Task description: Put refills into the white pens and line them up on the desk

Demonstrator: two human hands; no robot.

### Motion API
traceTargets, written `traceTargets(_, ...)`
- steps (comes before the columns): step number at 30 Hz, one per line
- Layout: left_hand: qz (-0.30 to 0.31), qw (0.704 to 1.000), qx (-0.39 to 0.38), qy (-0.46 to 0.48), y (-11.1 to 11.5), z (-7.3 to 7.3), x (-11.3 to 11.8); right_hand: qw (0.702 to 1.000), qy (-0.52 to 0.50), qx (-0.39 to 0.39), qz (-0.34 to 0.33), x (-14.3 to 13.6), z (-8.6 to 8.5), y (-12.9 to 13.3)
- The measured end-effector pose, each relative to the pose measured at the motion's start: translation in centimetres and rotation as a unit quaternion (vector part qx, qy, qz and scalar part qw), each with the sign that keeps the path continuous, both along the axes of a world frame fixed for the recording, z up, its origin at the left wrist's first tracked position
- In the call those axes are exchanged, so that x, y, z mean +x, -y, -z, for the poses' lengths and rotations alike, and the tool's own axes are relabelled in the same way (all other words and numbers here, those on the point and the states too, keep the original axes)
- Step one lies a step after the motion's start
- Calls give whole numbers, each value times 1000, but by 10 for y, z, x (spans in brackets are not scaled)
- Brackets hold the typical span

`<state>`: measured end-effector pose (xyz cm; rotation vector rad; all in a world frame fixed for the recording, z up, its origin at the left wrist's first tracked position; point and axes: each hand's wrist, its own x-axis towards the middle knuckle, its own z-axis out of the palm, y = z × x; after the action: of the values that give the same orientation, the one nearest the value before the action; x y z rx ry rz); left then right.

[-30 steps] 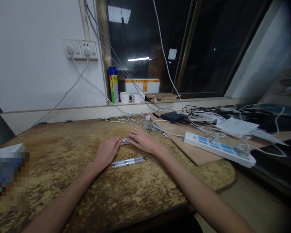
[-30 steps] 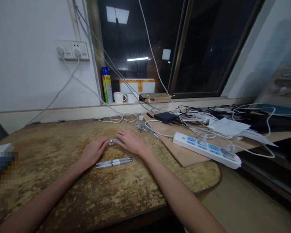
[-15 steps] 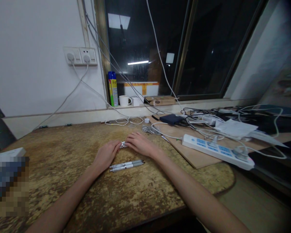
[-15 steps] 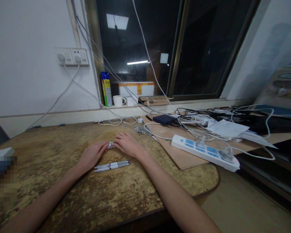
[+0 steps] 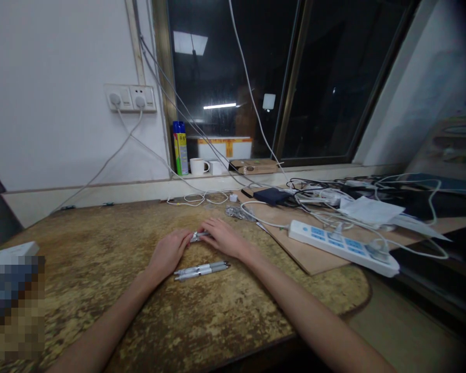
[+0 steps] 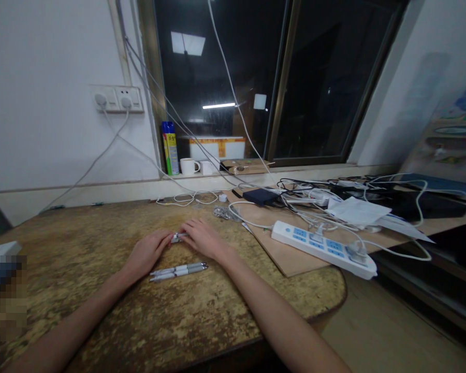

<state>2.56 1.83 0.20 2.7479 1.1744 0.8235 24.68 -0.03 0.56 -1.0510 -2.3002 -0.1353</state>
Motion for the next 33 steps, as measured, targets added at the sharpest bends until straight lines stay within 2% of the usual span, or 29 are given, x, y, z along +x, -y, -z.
traceTargets(6, 15, 1000, -4, 9, 0, 1, -1, 996, -76, -44, 7, -5, 7, 0)
traceTargets(12, 15, 1000, -9, 0, 0, 0, -2, 986, -150, -69, -28, -6, 15, -2)
traceTargets(18, 24, 1000, 9, -16, 1, 0, -2, 954, -227, -186, -51, -10, 23, -2)
traceTargets(23, 13, 1000, 0, -20, 3, 2, -1, 935, -297, -173, -86, -12, 28, -6)
traceTargets(28, 18, 1000, 16, -16, 5, -1, 1, 919, -321, -213, -87, -9, 26, -6)
traceTargets(33, 11, 1000, 11, -1, 5, -2, 0, 931, -315, -172, -71, 1, 23, -7)
